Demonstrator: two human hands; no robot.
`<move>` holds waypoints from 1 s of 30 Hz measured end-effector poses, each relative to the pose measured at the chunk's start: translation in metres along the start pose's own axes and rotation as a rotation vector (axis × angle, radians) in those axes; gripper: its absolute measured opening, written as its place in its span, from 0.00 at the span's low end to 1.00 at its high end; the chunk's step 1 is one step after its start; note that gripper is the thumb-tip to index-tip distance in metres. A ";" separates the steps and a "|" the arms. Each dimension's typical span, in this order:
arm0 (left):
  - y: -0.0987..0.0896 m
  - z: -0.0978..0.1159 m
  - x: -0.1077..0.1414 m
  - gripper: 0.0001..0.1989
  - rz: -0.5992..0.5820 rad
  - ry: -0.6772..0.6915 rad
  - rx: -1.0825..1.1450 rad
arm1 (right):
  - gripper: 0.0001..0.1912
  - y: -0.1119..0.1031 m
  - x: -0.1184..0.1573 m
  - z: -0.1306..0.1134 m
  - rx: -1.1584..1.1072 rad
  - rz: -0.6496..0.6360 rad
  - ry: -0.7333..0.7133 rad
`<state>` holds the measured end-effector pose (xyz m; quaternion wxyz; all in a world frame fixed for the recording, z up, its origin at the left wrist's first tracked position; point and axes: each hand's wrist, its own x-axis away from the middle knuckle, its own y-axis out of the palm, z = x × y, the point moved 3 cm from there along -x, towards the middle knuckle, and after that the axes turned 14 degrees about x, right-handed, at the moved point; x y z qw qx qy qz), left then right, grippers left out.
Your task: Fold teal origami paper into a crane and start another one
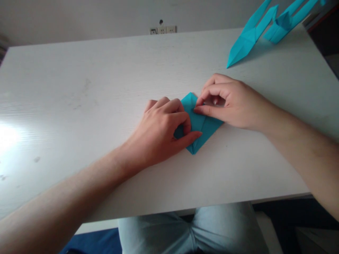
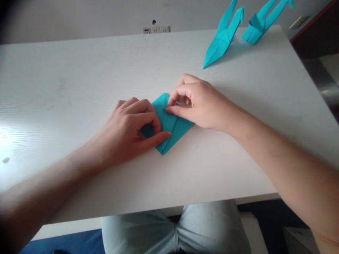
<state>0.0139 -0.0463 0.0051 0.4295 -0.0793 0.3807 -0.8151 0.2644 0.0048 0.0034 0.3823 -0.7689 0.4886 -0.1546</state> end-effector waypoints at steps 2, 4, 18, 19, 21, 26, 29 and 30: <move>0.000 0.000 0.001 0.18 -0.002 0.009 -0.001 | 0.18 0.000 0.000 0.000 -0.002 0.012 0.003; 0.000 0.000 0.001 0.17 -0.004 0.017 -0.003 | 0.18 0.001 0.000 0.000 0.004 0.018 0.009; -0.001 0.002 0.004 0.14 -0.033 0.029 -0.023 | 0.15 0.004 0.003 -0.004 0.081 0.058 -0.012; 0.000 0.002 0.004 0.14 -0.031 0.029 -0.026 | 0.14 0.004 0.003 -0.004 0.081 0.058 -0.009; 0.000 0.002 0.005 0.15 -0.030 0.029 -0.029 | 0.13 0.003 0.004 -0.005 0.088 0.051 -0.009; -0.002 0.001 0.005 0.17 -0.031 0.035 -0.027 | 0.11 0.000 0.004 -0.004 0.094 0.023 -0.012; -0.006 -0.002 0.003 0.15 -0.066 0.041 -0.002 | 0.11 0.000 0.003 -0.003 0.103 0.013 -0.012; -0.007 -0.002 0.002 0.14 -0.076 0.044 0.011 | 0.10 0.000 0.003 -0.003 0.104 0.013 -0.009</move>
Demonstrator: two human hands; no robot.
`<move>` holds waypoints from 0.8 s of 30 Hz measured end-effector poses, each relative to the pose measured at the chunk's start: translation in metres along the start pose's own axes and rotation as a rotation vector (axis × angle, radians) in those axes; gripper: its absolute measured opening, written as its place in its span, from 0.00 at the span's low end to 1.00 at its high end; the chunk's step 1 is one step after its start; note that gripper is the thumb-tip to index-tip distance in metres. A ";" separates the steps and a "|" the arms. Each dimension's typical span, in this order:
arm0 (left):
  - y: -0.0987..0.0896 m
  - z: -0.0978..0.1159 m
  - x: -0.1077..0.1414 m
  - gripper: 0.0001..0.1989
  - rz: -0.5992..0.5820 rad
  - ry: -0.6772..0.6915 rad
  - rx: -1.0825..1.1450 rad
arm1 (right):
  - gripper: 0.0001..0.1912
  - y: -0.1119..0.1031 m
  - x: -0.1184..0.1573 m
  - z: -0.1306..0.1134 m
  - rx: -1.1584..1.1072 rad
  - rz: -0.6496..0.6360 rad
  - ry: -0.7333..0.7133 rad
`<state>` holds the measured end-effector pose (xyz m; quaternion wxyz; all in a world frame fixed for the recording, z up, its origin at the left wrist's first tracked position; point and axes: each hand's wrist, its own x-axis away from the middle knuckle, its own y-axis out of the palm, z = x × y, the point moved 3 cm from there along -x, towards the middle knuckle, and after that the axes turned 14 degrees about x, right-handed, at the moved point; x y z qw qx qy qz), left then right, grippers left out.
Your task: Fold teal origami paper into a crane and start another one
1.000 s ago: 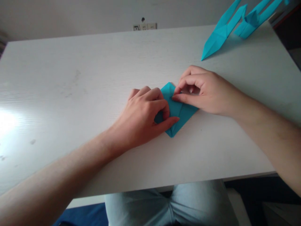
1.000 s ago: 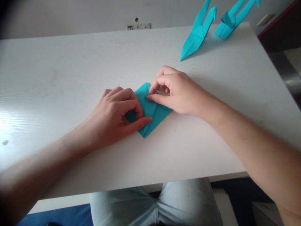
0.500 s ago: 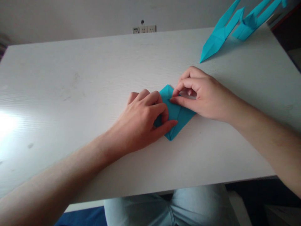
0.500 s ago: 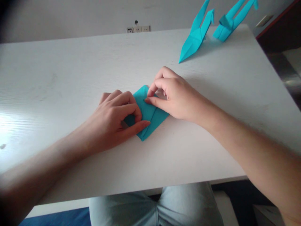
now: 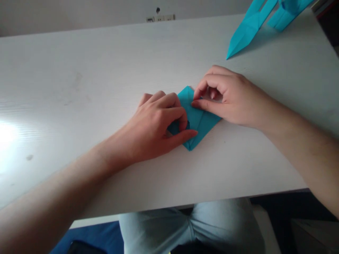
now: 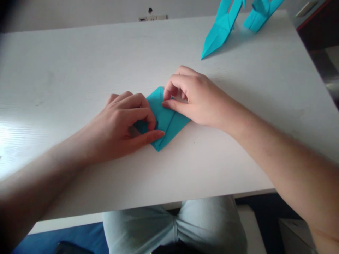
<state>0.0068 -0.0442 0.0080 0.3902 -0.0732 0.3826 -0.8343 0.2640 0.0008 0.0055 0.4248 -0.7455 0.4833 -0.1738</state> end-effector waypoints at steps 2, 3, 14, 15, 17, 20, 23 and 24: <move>-0.002 -0.001 -0.001 0.12 -0.016 -0.002 0.014 | 0.10 0.000 -0.001 0.000 -0.001 -0.008 0.007; -0.003 -0.001 -0.002 0.11 -0.026 -0.009 0.013 | 0.11 0.000 -0.001 -0.001 -0.002 -0.009 0.004; -0.006 0.016 0.000 0.19 -0.077 -0.023 0.025 | 0.13 -0.006 -0.002 0.008 -0.019 -0.045 -0.091; -0.005 0.016 0.001 0.18 -0.057 -0.018 0.017 | 0.14 -0.009 -0.003 0.010 -0.036 -0.070 -0.113; -0.004 0.017 0.002 0.12 -0.040 -0.014 0.015 | 0.14 -0.014 -0.003 0.014 -0.062 -0.135 -0.143; -0.005 0.017 0.000 0.04 -0.075 0.000 0.032 | 0.09 -0.023 -0.002 0.016 -0.103 -0.244 -0.221; -0.010 0.015 -0.004 0.03 -0.093 0.021 0.007 | 0.08 -0.030 -0.002 0.015 -0.114 -0.300 -0.318; -0.012 0.014 -0.005 0.04 -0.096 0.027 -0.012 | 0.07 -0.031 -0.002 0.015 -0.111 -0.308 -0.329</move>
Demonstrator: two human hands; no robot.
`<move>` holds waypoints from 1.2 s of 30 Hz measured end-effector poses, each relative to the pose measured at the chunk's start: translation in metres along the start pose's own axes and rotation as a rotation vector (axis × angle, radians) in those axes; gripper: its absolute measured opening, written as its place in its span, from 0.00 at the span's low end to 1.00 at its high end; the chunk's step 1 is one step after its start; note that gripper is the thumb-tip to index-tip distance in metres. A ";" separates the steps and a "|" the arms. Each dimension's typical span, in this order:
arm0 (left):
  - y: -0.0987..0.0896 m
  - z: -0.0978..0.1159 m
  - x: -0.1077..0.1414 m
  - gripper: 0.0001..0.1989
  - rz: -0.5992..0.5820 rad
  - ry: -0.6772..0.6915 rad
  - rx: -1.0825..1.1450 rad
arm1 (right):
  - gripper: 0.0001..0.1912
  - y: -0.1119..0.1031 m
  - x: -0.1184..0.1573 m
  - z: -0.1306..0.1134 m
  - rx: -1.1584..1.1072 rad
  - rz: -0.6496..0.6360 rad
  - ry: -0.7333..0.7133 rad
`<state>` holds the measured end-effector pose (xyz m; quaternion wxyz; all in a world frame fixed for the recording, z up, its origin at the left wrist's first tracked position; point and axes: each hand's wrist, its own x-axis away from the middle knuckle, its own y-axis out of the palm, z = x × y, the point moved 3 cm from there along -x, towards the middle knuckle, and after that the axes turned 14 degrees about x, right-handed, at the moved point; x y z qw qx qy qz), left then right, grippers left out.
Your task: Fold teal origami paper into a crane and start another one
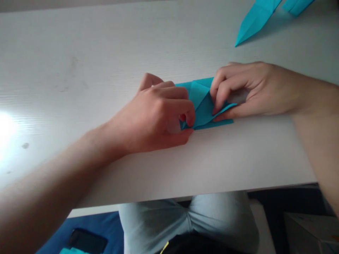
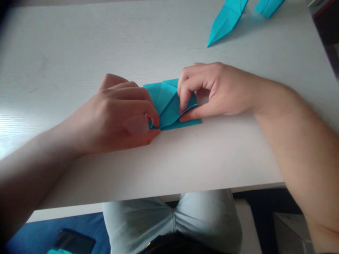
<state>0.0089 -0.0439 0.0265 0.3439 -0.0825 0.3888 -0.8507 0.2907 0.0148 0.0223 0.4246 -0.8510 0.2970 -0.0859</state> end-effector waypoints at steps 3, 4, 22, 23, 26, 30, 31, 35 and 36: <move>-0.002 -0.002 -0.002 0.09 -0.046 0.013 -0.042 | 0.06 -0.001 -0.001 0.000 -0.012 -0.018 0.026; -0.003 -0.002 -0.003 0.10 -0.065 0.023 -0.041 | 0.06 0.000 -0.001 0.000 -0.019 -0.021 0.037; -0.003 0.011 0.042 0.05 0.111 0.352 -0.191 | 0.05 0.004 0.005 -0.009 0.114 0.015 -0.031; -0.005 0.011 0.044 0.04 0.098 0.369 -0.198 | 0.06 0.003 0.005 -0.009 0.112 0.012 -0.027; -0.012 0.008 0.046 0.04 0.036 0.387 -0.214 | 0.07 0.002 0.004 -0.009 0.097 -0.001 -0.028; -0.016 0.007 0.044 0.08 0.000 0.410 -0.182 | 0.06 0.001 0.005 -0.011 0.100 0.002 0.001; -0.016 0.008 0.043 0.09 0.014 0.422 -0.152 | 0.05 0.001 0.005 -0.012 0.101 0.000 0.000; -0.014 0.009 0.036 0.08 0.169 0.306 0.012 | 0.03 0.002 0.004 -0.016 0.102 -0.016 -0.007; -0.012 0.007 0.034 0.08 0.193 0.251 0.028 | 0.03 0.003 0.004 -0.017 0.104 -0.025 -0.004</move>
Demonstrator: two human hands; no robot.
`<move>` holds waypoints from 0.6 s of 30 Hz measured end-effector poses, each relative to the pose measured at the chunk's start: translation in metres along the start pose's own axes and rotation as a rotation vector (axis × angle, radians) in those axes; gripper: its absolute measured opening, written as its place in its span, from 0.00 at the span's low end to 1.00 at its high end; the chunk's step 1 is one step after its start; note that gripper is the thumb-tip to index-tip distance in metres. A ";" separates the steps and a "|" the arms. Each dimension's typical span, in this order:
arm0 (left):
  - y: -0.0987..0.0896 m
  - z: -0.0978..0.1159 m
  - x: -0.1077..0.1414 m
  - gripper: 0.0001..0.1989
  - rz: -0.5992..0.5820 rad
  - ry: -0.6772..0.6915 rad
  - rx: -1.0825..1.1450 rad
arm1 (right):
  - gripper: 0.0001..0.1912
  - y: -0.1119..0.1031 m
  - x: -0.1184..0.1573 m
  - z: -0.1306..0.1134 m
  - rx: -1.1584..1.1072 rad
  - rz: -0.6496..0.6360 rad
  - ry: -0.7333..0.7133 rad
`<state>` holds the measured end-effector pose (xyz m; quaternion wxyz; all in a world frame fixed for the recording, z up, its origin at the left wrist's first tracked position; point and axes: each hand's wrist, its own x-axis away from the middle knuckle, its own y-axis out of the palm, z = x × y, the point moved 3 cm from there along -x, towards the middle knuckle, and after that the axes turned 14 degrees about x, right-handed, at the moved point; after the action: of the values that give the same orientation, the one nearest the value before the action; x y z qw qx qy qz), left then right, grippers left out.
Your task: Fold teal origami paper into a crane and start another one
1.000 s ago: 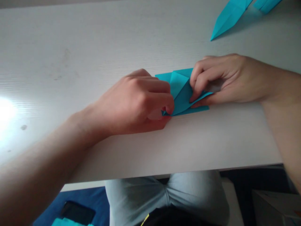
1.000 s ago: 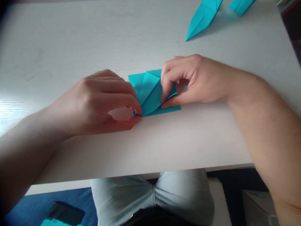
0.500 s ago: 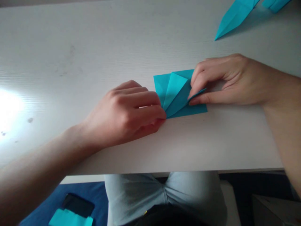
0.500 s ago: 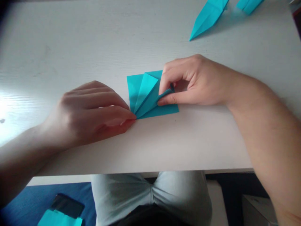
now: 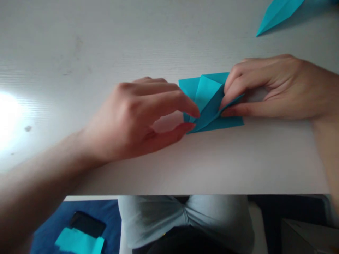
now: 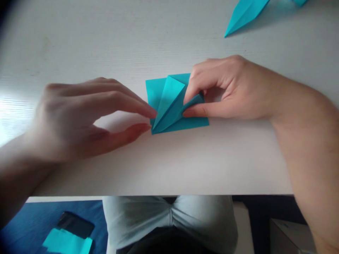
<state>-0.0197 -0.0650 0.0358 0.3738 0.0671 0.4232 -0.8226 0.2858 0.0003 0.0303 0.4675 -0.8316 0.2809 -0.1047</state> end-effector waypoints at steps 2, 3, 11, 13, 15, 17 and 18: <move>0.005 -0.006 -0.002 0.12 0.007 -0.064 -0.006 | 0.04 0.000 -0.001 0.000 0.023 -0.008 0.022; 0.008 -0.008 -0.002 0.13 -0.012 -0.069 -0.009 | 0.03 0.000 -0.001 0.000 0.041 -0.008 0.041; 0.014 -0.011 0.002 0.14 -0.040 0.018 0.030 | 0.10 0.002 0.000 -0.002 0.177 0.005 0.177; 0.014 -0.009 0.003 0.15 -0.041 -0.001 0.037 | 0.16 0.003 -0.002 -0.005 0.184 0.005 0.193; 0.014 -0.007 0.003 0.16 -0.043 -0.008 0.035 | 0.21 0.004 -0.003 -0.008 0.177 -0.003 0.212; 0.015 -0.008 0.005 0.16 -0.046 -0.014 0.032 | 0.26 0.004 -0.004 -0.011 0.176 -0.003 0.234; 0.015 -0.008 0.005 0.15 -0.049 -0.019 0.032 | 0.27 0.004 -0.005 -0.012 0.179 -0.005 0.247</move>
<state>-0.0154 -0.0671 0.0189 0.3565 0.0551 0.4080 -0.8387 0.2752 -0.0075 0.0340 0.5013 -0.7683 0.3235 -0.2318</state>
